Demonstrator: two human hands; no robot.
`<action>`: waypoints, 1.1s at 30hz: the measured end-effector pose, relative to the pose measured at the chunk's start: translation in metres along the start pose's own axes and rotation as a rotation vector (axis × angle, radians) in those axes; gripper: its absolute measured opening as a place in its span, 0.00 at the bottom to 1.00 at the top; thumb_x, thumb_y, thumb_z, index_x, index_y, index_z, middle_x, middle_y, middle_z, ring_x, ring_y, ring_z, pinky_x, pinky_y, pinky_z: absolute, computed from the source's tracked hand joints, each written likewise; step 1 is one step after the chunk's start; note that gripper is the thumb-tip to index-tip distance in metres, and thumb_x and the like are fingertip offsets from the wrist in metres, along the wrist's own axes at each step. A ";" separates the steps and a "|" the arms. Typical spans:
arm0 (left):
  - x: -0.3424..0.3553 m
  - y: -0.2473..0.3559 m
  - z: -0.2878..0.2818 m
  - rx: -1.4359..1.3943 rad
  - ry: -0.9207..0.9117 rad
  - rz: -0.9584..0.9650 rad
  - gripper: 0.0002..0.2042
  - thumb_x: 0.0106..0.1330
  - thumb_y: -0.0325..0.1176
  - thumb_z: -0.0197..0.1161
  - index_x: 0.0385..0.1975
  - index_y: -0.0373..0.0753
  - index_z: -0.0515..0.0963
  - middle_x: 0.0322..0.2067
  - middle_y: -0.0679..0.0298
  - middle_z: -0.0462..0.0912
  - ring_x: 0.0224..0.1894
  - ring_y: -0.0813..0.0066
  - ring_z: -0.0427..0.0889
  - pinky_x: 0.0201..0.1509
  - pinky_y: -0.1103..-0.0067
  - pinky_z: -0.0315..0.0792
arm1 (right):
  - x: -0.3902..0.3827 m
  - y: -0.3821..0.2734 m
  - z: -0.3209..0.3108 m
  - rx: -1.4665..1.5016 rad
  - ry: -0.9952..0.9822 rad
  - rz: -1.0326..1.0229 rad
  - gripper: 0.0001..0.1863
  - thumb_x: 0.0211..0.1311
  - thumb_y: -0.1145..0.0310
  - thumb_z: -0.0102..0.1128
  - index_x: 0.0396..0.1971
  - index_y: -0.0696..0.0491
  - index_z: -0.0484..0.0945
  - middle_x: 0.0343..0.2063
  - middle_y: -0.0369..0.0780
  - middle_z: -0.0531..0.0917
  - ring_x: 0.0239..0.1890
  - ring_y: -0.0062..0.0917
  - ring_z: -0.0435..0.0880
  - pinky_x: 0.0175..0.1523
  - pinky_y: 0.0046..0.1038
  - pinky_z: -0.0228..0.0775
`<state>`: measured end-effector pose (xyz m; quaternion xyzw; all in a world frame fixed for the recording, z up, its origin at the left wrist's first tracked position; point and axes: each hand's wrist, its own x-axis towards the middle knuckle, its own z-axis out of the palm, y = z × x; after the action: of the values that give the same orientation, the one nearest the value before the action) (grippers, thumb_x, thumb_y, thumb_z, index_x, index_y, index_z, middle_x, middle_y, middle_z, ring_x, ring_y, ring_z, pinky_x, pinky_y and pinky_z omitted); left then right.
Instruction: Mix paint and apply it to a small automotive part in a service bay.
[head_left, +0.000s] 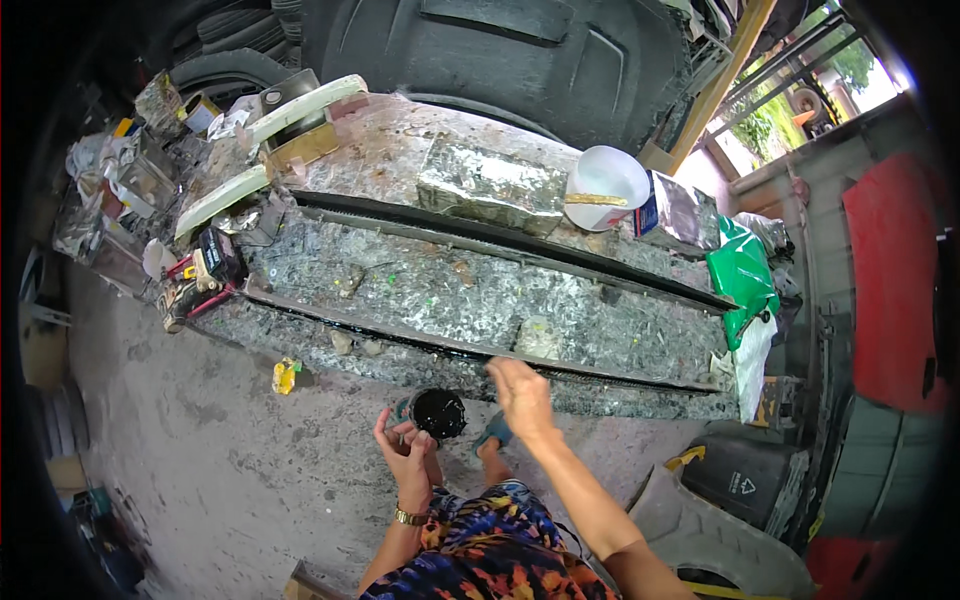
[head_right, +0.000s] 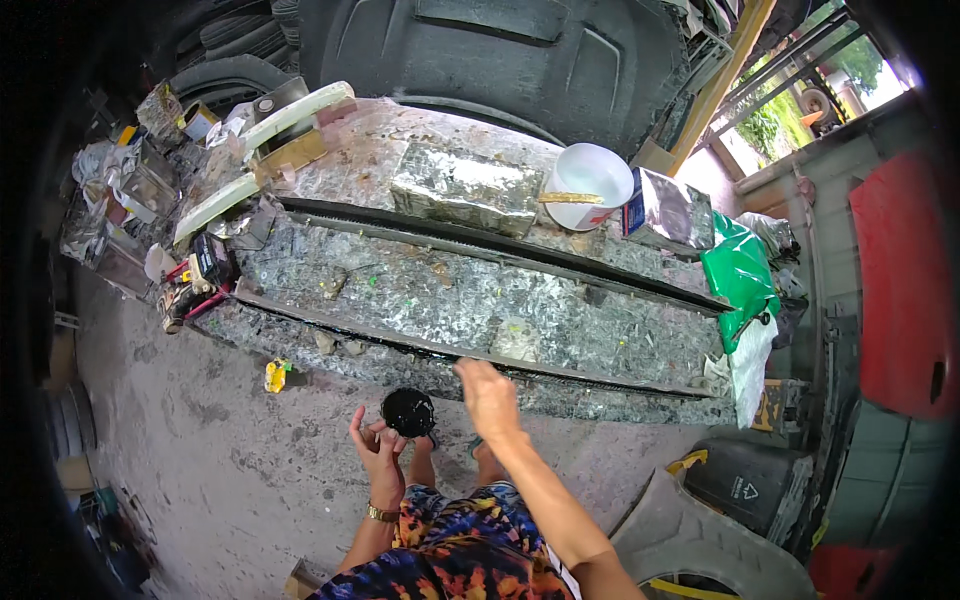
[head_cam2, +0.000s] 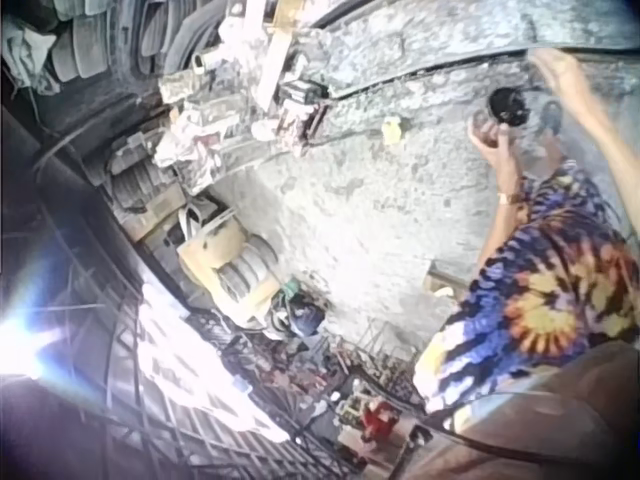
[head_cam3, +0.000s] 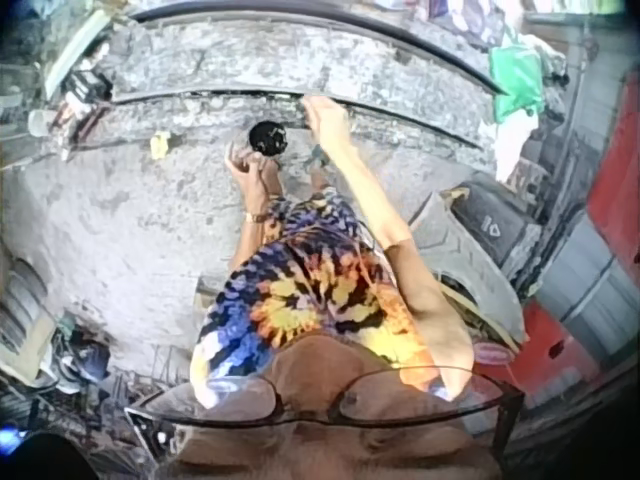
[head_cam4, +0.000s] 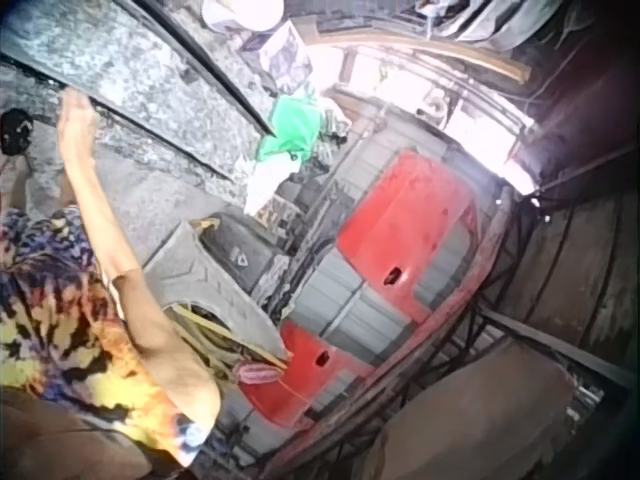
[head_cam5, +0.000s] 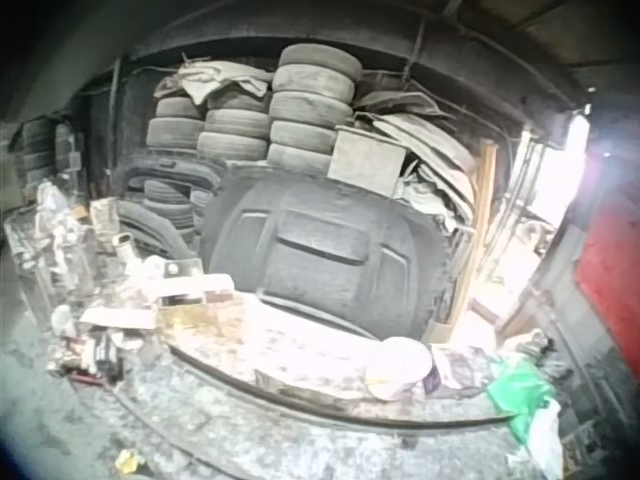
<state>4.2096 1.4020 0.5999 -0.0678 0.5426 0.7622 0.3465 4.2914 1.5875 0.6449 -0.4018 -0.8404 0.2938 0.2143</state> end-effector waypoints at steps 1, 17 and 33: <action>0.002 -0.004 -0.006 0.020 0.007 0.017 0.35 0.62 0.25 0.65 0.67 0.45 0.54 0.42 0.67 0.71 0.34 0.82 0.71 0.35 0.82 0.70 | 0.003 -0.004 0.013 0.040 0.002 -0.055 0.06 0.62 0.74 0.60 0.37 0.57 0.83 0.37 0.47 0.84 0.38 0.43 0.84 0.42 0.36 0.78; -0.021 -0.033 0.035 0.019 -0.069 0.049 0.34 0.62 0.22 0.62 0.66 0.45 0.54 0.41 0.68 0.70 0.29 0.84 0.67 0.30 0.84 0.66 | -0.032 0.081 -0.097 -0.414 -0.118 -0.011 0.07 0.65 0.68 0.56 0.30 0.55 0.76 0.28 0.46 0.82 0.32 0.42 0.82 0.37 0.41 0.75; -0.080 -0.086 0.107 0.147 -0.098 0.103 0.40 0.58 0.28 0.71 0.67 0.45 0.52 0.46 0.63 0.67 0.45 0.77 0.75 0.48 0.79 0.75 | -0.065 0.041 -0.189 0.079 -0.189 -0.156 0.04 0.60 0.75 0.62 0.34 0.58 0.83 0.28 0.44 0.85 0.31 0.33 0.86 0.36 0.31 0.76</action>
<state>4.3508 1.4736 0.6141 0.0232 0.5820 0.7395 0.3373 4.4651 1.6166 0.7488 -0.2971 -0.8732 0.3458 0.1722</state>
